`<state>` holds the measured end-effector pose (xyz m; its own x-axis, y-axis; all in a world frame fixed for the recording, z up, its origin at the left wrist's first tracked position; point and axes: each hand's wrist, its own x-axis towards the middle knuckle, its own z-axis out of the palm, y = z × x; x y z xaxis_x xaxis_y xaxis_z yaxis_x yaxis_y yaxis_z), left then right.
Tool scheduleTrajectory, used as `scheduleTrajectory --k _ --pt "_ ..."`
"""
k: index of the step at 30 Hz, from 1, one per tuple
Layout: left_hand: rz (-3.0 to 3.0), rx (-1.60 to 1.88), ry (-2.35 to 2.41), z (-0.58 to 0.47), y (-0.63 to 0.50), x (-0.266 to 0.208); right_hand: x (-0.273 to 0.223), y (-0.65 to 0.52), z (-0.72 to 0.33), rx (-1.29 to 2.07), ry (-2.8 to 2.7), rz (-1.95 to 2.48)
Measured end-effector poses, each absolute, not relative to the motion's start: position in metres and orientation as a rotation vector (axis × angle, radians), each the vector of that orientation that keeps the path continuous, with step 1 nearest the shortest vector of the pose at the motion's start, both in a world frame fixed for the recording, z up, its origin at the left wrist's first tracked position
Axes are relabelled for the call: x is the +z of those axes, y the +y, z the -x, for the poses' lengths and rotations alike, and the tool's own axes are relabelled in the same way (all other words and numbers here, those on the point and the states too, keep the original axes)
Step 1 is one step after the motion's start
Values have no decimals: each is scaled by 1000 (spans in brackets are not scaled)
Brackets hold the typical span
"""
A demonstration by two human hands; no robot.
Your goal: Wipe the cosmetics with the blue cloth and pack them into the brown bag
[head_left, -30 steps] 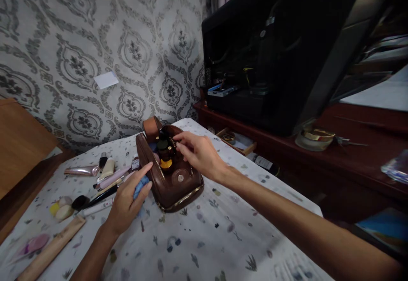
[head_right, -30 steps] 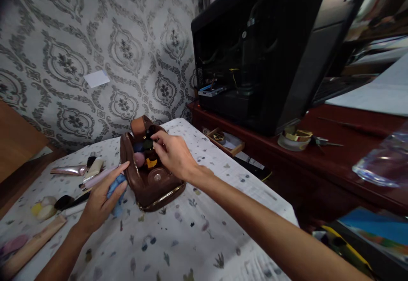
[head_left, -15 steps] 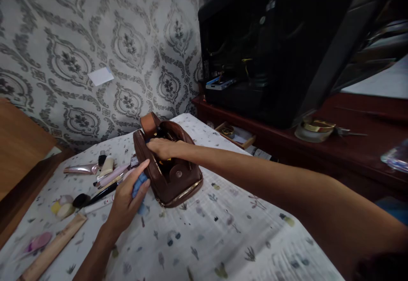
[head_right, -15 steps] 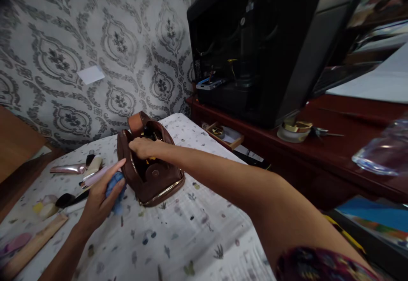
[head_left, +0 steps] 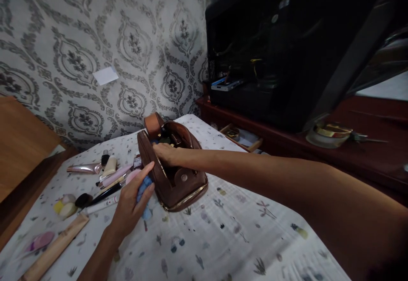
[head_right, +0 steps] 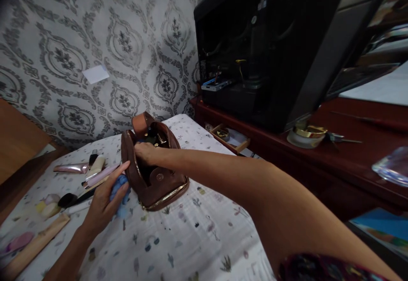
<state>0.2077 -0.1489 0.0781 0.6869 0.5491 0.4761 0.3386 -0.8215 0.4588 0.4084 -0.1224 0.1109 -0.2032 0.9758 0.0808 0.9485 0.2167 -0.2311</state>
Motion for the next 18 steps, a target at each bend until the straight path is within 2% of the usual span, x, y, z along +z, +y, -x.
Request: scheduleTrajectory --k 18 --pt "-2608 900 698 -207 -150 81 153 -92 -424 195 -2079 1933"
